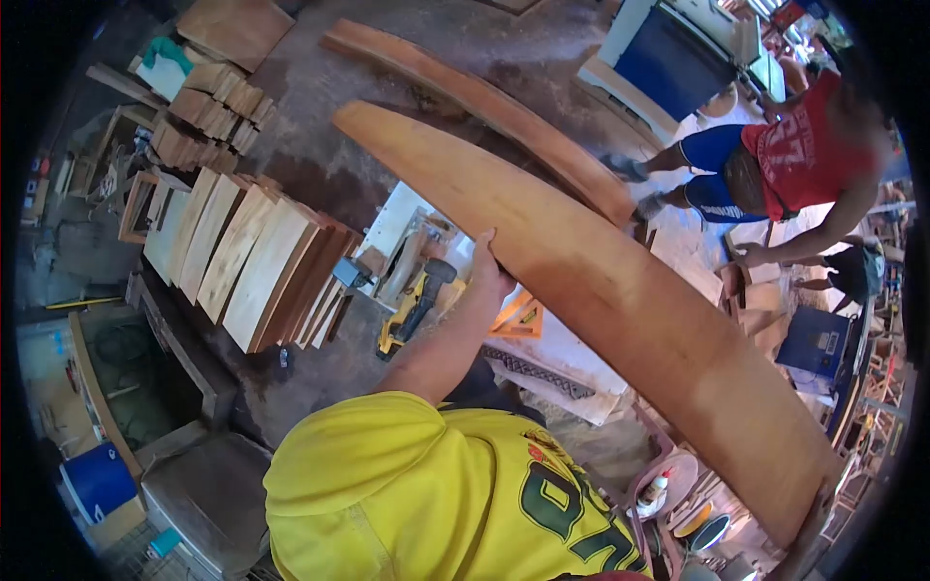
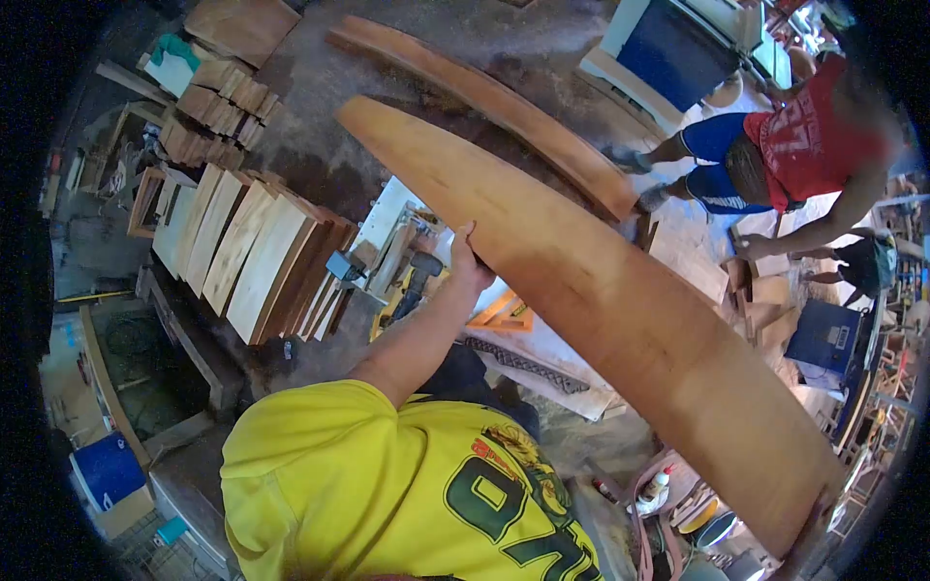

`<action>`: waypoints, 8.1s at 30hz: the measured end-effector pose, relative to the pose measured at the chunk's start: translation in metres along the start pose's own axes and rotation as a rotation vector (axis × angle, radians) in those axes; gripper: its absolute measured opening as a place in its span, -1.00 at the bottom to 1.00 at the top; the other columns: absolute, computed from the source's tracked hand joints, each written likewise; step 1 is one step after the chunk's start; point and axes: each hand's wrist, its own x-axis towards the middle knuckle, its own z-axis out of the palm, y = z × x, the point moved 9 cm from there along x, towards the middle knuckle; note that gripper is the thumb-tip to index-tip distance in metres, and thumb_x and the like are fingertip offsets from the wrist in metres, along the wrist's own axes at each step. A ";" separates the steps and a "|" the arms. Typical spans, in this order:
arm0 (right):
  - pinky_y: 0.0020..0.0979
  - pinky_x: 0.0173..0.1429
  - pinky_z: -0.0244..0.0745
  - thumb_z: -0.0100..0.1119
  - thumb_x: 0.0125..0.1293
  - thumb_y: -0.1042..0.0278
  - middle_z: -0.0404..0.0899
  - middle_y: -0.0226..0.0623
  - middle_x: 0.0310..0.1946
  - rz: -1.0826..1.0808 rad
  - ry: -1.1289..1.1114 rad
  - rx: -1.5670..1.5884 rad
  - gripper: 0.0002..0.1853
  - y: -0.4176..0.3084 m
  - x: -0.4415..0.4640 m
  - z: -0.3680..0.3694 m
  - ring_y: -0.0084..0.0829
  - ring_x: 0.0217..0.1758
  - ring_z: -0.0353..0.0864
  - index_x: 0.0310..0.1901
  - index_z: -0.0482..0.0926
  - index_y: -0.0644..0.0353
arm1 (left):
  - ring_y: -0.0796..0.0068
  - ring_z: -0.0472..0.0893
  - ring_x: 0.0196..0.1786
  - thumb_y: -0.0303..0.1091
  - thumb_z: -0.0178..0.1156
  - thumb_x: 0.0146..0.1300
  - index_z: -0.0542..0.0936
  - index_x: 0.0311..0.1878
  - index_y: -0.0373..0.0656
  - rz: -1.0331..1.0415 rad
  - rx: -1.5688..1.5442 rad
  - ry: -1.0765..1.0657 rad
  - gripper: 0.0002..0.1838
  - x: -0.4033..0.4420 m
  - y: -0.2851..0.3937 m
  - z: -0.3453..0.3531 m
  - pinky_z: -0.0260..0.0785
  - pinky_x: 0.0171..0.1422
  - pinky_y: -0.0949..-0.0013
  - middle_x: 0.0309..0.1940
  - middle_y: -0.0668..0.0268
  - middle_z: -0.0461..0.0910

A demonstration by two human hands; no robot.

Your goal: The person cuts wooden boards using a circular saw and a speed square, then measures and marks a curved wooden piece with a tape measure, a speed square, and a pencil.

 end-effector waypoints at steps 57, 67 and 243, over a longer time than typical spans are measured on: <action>-0.19 0.26 0.32 -0.05 0.23 -0.44 0.45 0.30 0.10 -0.207 -0.187 -0.296 -0.11 0.316 0.348 0.573 0.08 0.21 0.44 0.18 0.45 0.38 | -0.22 -0.11 0.51 0.11 0.29 0.12 0.12 0.45 -0.09 0.615 2.323 0.622 -0.07 -0.095 0.116 -0.180 0.05 0.48 0.09 0.46 -0.30 -0.23; -0.25 0.17 0.39 -0.01 0.25 -0.40 0.57 0.00 0.08 0.211 -0.250 0.278 -0.16 0.309 0.361 0.599 -0.16 0.10 0.55 0.14 0.51 0.37 | -0.26 0.12 0.42 -0.11 0.26 0.16 0.28 0.34 -0.19 0.778 2.675 -0.179 -0.29 -0.047 -0.019 -0.120 0.02 0.48 -0.04 0.36 -0.26 0.12; -0.01 0.52 -0.16 0.06 0.31 0.00 0.07 -0.06 0.45 -0.670 0.119 -0.153 -0.29 -0.128 0.001 0.792 -0.04 0.53 -0.04 0.42 0.15 0.09 | 0.17 0.39 0.20 0.02 0.13 0.25 0.55 -0.07 0.00 1.212 2.588 -0.192 -0.65 0.243 0.167 -0.066 -0.10 0.37 -0.17 -0.04 0.25 0.53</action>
